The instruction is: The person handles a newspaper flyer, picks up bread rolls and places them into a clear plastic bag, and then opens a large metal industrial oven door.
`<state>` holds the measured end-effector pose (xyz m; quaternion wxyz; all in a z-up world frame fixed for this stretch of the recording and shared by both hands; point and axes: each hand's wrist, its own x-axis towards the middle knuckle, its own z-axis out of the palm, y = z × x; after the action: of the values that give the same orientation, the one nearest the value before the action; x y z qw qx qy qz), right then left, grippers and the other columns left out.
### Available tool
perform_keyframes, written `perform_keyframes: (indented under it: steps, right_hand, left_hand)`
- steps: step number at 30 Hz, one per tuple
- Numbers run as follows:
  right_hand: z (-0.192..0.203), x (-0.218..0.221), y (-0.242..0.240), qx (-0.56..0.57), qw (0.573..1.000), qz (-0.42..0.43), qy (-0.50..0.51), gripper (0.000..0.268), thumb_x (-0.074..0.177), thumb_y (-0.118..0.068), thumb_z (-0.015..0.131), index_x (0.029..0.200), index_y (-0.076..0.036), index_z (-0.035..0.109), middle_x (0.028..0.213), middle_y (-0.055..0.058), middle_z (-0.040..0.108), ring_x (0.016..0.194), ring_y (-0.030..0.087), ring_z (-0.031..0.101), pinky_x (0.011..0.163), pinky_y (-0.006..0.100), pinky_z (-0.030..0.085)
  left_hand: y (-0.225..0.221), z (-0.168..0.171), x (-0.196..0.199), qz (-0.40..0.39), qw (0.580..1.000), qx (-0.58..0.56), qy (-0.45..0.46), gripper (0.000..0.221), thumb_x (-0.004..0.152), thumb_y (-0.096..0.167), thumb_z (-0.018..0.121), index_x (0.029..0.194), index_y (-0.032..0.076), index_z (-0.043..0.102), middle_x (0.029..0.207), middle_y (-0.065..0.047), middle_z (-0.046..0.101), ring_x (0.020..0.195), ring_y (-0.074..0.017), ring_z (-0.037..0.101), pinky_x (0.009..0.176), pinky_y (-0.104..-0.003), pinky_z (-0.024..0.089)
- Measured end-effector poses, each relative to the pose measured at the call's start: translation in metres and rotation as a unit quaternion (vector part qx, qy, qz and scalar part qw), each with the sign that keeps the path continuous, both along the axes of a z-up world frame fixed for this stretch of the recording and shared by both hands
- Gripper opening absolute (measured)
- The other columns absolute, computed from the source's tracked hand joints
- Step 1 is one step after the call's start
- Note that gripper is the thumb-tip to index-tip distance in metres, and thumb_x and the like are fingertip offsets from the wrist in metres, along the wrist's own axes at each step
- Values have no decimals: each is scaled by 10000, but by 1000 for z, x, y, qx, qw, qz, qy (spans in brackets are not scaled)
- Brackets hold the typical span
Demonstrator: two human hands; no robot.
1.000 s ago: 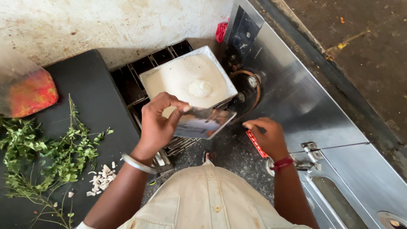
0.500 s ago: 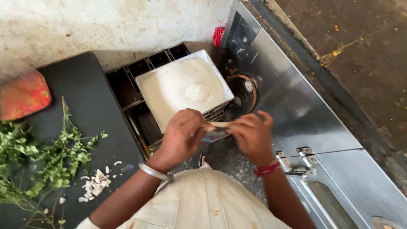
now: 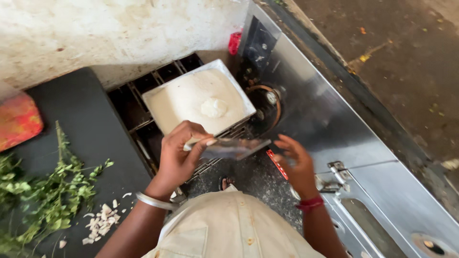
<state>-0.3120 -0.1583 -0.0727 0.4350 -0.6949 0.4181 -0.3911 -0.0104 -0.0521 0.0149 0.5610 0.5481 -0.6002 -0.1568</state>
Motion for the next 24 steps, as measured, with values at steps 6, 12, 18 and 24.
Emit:
perform_keyframes:
  steps: [6, 12, 18, 24]
  right_hand:
    - [-10, 33, 57, 144, 981, 100, -81, 420, 860, -164, 778, 1238, -28, 655, 1027, 43, 730, 922, 123, 672, 788, 274, 556]
    - [-46, 38, 144, 216, 965, -48, -139, 207, 956, -96, 711, 1127, 19, 723, 682, -22, 561, 575, 57, 460, 515, 256, 390]
    - [-43, 37, 189, 246, 949, -140, -135, 252, 935, -82, 712, 1177, -15, 713, 685, -26, 552, 558, 51, 442, 483, 243, 357]
    - [-36, 27, 186, 320, 921, -141, -173, 460, 921, -92, 679, 1370, -76, 578, 967, 44, 730, 809, 91, 666, 704, 261, 570]
  left_hand:
    - [27, -47, -8, -145, 974, 10, 175, 50, 960, -7, 709, 979, 33, 686, 1007, -69, 691, 916, -131, 664, 828, -269, 542]
    - [66, -68, 15, -168, 931, 189, 262, 216, 956, 42, 653, 1167, 32, 609, 1074, -63, 734, 984, -103, 696, 834, -265, 565]
    - [95, -108, 12, -248, 869, 340, 259, 209, 932, 41, 682, 1127, -32, 682, 992, -115, 795, 859, -127, 707, 737, -277, 554]
    - [80, -122, 12, -206, 864, 360, 285, 229, 935, 85, 702, 1124, -45, 693, 978, -116, 783, 864, -128, 708, 756, -287, 571]
